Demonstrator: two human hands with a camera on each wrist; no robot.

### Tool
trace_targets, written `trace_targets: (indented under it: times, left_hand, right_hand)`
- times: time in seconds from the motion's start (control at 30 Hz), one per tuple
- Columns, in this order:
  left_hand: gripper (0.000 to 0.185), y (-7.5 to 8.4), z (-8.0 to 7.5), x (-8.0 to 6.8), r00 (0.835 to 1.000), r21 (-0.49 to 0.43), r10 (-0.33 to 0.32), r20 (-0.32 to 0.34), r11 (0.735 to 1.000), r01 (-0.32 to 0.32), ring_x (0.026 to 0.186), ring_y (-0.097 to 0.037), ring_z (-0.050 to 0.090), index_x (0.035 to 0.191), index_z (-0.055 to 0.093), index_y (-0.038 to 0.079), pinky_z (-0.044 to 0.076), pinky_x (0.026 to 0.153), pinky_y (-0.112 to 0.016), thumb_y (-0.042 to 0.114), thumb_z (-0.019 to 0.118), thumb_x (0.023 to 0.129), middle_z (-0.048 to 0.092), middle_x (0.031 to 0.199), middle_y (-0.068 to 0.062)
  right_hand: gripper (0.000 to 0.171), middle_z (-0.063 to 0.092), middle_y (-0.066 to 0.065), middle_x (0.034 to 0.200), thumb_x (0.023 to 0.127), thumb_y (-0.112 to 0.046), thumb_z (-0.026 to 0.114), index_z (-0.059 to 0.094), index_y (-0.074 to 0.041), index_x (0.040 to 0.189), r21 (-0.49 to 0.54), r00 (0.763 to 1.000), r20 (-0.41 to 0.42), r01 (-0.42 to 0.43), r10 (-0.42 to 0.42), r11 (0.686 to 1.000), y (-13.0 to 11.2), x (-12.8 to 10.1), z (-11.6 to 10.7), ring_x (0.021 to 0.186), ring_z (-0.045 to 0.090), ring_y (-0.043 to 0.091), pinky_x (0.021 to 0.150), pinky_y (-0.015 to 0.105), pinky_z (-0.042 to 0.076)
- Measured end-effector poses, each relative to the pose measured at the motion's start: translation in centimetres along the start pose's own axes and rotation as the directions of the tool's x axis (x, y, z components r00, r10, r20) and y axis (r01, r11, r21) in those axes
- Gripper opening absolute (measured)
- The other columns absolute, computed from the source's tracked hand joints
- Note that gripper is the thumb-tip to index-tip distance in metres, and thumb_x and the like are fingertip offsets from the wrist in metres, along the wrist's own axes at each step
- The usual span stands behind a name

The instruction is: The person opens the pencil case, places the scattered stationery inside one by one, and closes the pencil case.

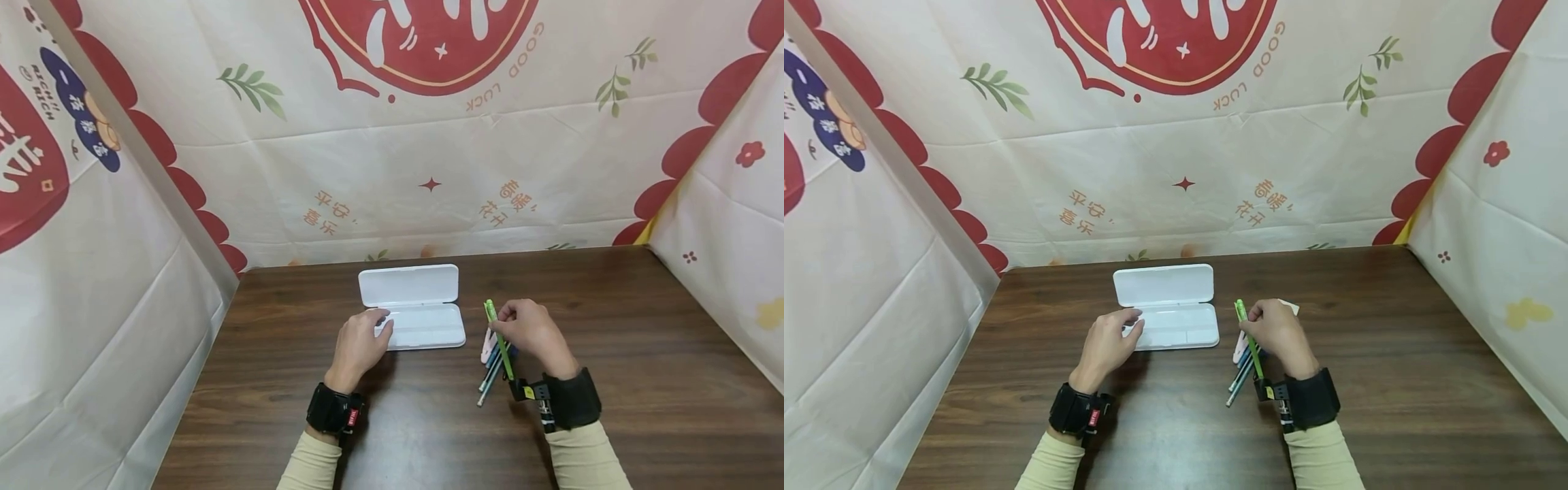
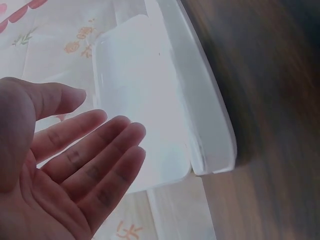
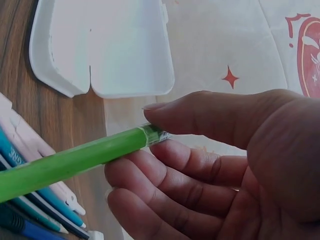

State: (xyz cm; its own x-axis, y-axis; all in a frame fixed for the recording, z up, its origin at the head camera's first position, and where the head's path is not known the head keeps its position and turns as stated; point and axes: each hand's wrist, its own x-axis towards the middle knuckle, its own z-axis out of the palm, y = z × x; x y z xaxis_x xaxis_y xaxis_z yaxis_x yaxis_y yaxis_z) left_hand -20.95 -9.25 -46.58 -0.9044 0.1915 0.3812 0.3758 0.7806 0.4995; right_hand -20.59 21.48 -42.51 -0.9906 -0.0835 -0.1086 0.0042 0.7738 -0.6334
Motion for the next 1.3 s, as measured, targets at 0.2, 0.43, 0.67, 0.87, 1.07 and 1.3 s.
trace_targets:
  times: [0.2, 0.43, 0.67, 0.87, 1.07, 1.3]
  left_hand:
    - [0.022, 0.8, -0.1, 0.2, 0.999, -0.007, 0.033, -0.011, 0.999, -0.033, 0.092, -0.023, 0.072, 0.109, 0.074, 0.004, 0.057, 0.079, -0.039, 0.018, 0.067, 0.094, 0.075, 0.101, -0.011]
    - [0.023, 1.6, 0.3, 0.8, 0.997, -0.018, 0.071, -0.005, 0.997, -0.071, 0.092, -0.023, 0.072, 0.109, 0.075, 0.004, 0.057, 0.079, -0.04, 0.019, 0.068, 0.093, 0.076, 0.099, -0.011]
    - [0.023, 2.4, 0.6, 1.6, 0.997, -0.019, 0.077, -0.004, 0.997, -0.077, 0.095, -0.02, 0.072, 0.109, 0.075, 0.005, 0.056, 0.083, -0.038, 0.02, 0.067, 0.094, 0.076, 0.102, -0.008]
    - [0.023, 3.0, 0.7, 2.3, 0.994, -0.017, 0.109, 0.006, 0.994, -0.109, 0.093, -0.019, 0.072, 0.109, 0.075, 0.006, 0.057, 0.082, -0.037, 0.021, 0.068, 0.094, 0.076, 0.101, -0.007]
    - [0.024, 3.6, 0.8, 2.7, 0.988, -0.005, 0.147, 0.047, 0.989, -0.147, 0.095, -0.018, 0.072, 0.109, 0.075, 0.008, 0.056, 0.083, -0.036, 0.024, 0.069, 0.093, 0.076, 0.102, -0.005]
    - [0.026, 4.0, 1.1, 2.8, 0.983, -0.038, 0.153, 0.105, 0.988, -0.15, 0.102, -0.018, 0.07, 0.111, 0.075, 0.007, 0.055, 0.088, -0.036, 0.024, 0.071, 0.092, 0.075, 0.107, -0.006]
  right_hand:
    - [0.016, 0.057, 0.007, 0.077, 0.092, -0.017, 0.068, 0.064, -0.002, 0.088, 0.018, 0.999, -0.015, 0.042, -0.041, 0.999, -0.6, -0.3, 0.0, 0.066, 0.052, 0.019, 0.057, 0.031, 0.042]
    - [0.017, 0.059, 0.008, 0.081, 0.092, -0.019, 0.068, 0.065, -0.002, 0.093, 0.056, 0.999, -0.03, 0.045, -0.043, 0.997, -0.9, -0.7, -0.3, 0.07, 0.053, 0.021, 0.059, 0.032, 0.045]
    - [0.017, 0.061, 0.008, 0.082, 0.091, -0.019, 0.07, 0.066, -0.003, 0.093, 0.094, 0.998, -0.019, 0.063, -0.062, 0.994, -1.4, -0.9, -0.5, 0.071, 0.053, 0.021, 0.06, 0.032, 0.045]
    - [0.017, 0.061, 0.008, 0.083, 0.091, -0.019, 0.07, 0.066, -0.003, 0.094, 0.099, 0.997, -0.026, 0.081, -0.079, 0.992, -1.4, -0.7, -0.4, 0.071, 0.054, 0.02, 0.06, 0.032, 0.045]
    - [0.018, 0.062, 0.008, 0.085, 0.09, -0.02, 0.071, 0.065, -0.003, 0.094, 0.113, 0.995, -0.038, 0.096, -0.092, 0.989, -1.6, -0.4, 0.2, 0.069, 0.055, 0.019, 0.059, 0.032, 0.046]
    - [0.018, 0.064, 0.008, 0.087, 0.09, -0.019, 0.071, 0.065, -0.003, 0.096, 0.114, 0.991, -0.082, 0.112, -0.103, 0.987, -2.0, -0.2, 0.9, 0.073, 0.056, 0.019, 0.062, 0.031, 0.046]
